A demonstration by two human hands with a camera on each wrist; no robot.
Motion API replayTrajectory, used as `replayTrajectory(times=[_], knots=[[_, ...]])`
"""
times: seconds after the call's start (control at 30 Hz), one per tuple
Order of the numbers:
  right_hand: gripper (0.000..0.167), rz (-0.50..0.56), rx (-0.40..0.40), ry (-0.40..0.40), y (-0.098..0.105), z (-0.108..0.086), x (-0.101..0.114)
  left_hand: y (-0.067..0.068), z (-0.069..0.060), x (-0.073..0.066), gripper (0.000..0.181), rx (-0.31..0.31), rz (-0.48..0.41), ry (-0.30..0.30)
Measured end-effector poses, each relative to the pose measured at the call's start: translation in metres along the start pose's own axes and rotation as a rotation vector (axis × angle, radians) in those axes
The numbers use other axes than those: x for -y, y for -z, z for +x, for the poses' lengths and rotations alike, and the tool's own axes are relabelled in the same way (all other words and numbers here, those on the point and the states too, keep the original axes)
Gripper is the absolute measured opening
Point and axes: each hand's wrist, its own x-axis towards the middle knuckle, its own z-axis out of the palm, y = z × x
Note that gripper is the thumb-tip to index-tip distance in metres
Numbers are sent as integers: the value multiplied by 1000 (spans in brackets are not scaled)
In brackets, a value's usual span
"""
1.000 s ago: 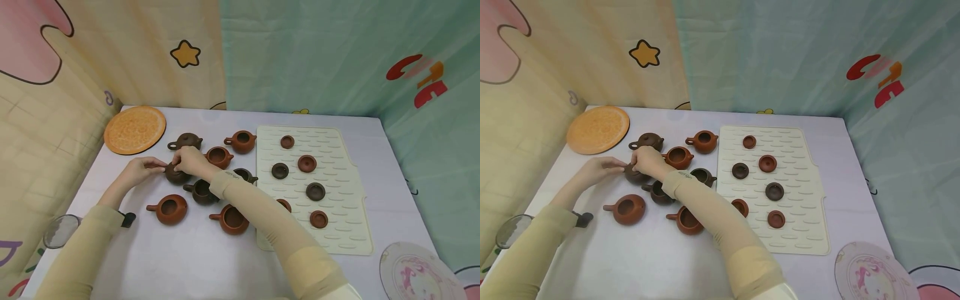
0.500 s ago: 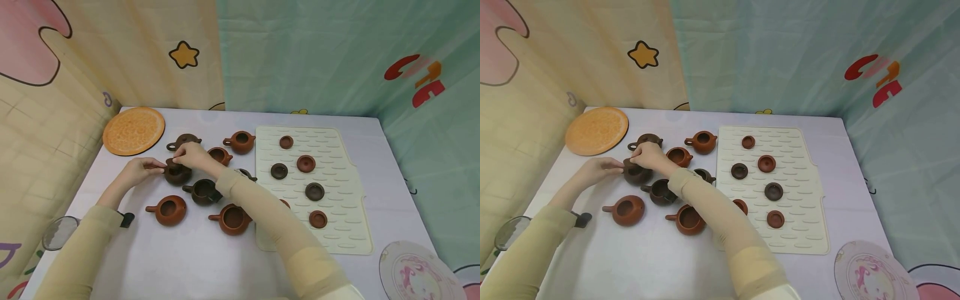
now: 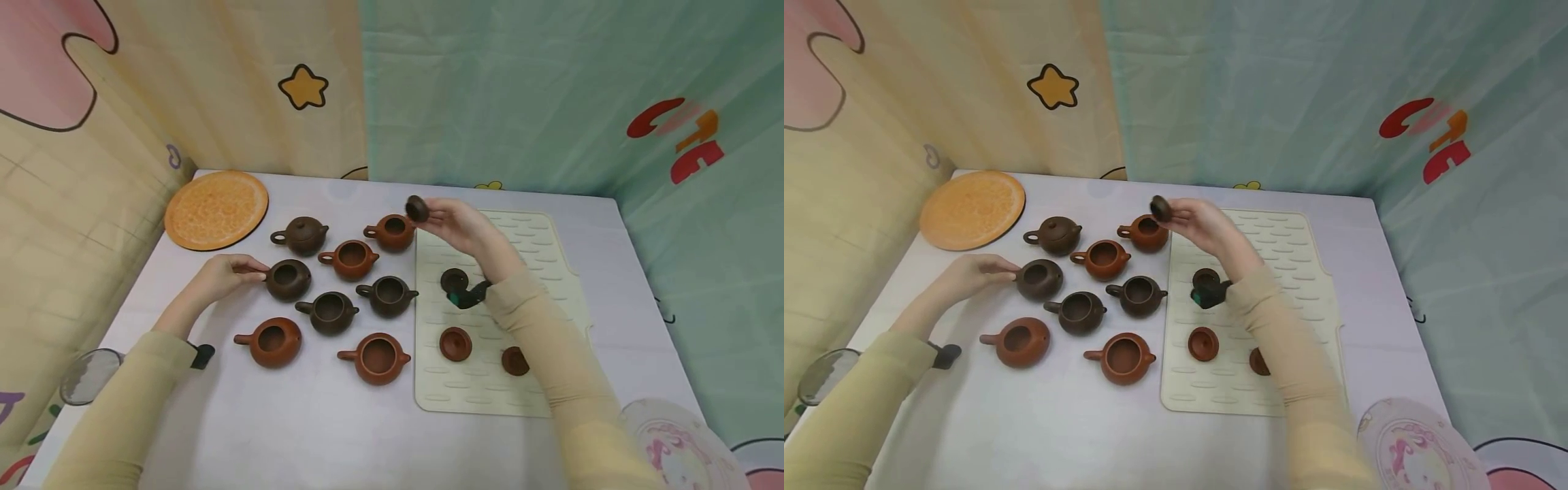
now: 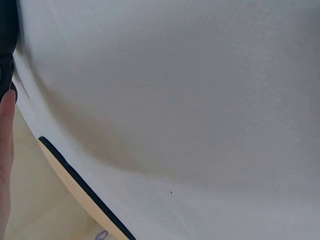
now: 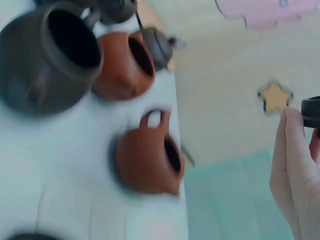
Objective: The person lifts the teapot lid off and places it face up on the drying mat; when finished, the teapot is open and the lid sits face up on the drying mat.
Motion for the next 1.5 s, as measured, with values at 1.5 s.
replayTrajectory(times=[1.5], knots=[[66, -409, -697, -29, 196, -61, -7, 2, 0, -1, 24, -4, 6, -21]])
